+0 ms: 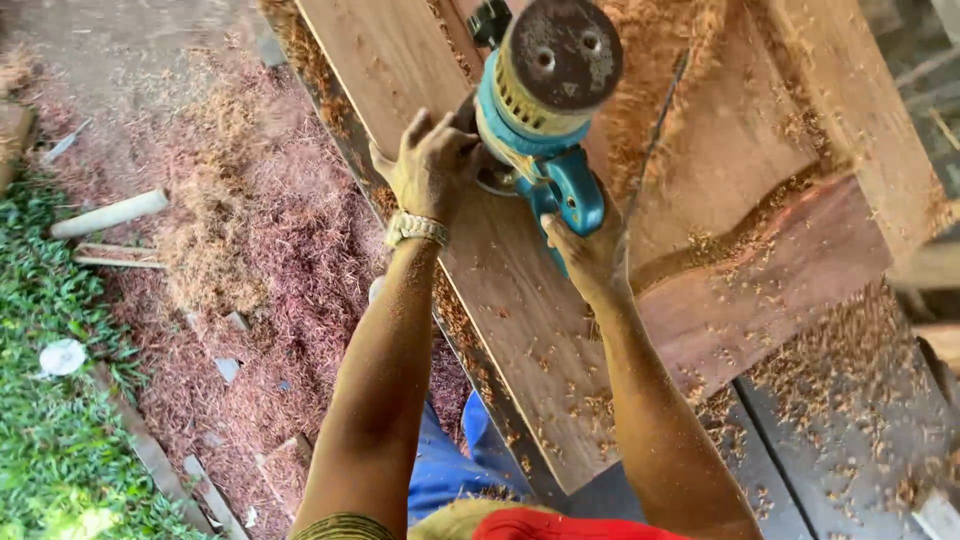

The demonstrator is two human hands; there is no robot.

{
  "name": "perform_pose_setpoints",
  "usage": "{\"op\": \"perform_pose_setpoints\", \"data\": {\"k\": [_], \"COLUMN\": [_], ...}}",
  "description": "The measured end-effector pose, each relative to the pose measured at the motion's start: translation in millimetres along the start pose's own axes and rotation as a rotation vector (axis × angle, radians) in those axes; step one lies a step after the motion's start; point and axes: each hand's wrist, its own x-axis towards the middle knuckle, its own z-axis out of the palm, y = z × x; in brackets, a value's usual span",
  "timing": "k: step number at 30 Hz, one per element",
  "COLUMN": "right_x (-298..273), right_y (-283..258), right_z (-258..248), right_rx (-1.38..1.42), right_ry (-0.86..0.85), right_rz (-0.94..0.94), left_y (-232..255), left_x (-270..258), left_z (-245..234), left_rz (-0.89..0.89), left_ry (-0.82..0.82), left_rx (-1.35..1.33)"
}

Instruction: Using a wood router to carve decorative grooves into a wooden door panel.

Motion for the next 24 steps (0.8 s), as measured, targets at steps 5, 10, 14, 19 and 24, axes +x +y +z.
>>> {"op": "perform_pose_setpoints", "data": {"k": [5,10,14,19,24], "right_x": [-14.5,-24.3,-33.1,-47.8,-61.5], "right_y": [17.9,31.1,19.1,22.0,26.5], "right_z": [-11.5,-19.6,-20.7,-31.8,-43.8], "right_rx": [0.038,-0.111,0.079,-0.070,-0.087], "right_ry": [0.022,0.022,-0.006,0.031,0.029], "right_rz": [0.021,-0.211,0.066,0.030,0.025], "left_y": [12.5,15.2,25.6,33.3,48.6], "left_x": [-18.0,-28.9,-33.6,-52.0,-64.8], "left_z": [-2.5,-2.7,-12.1,-8.6,-13.4], "left_rz": [-0.009,-0.038,-0.038,-0.033,-0.028], "left_ry": [-0.016,-0.045,-0.099,-0.093,-0.122], "left_rx": [0.007,-0.020,0.053,0.029,0.029]}}
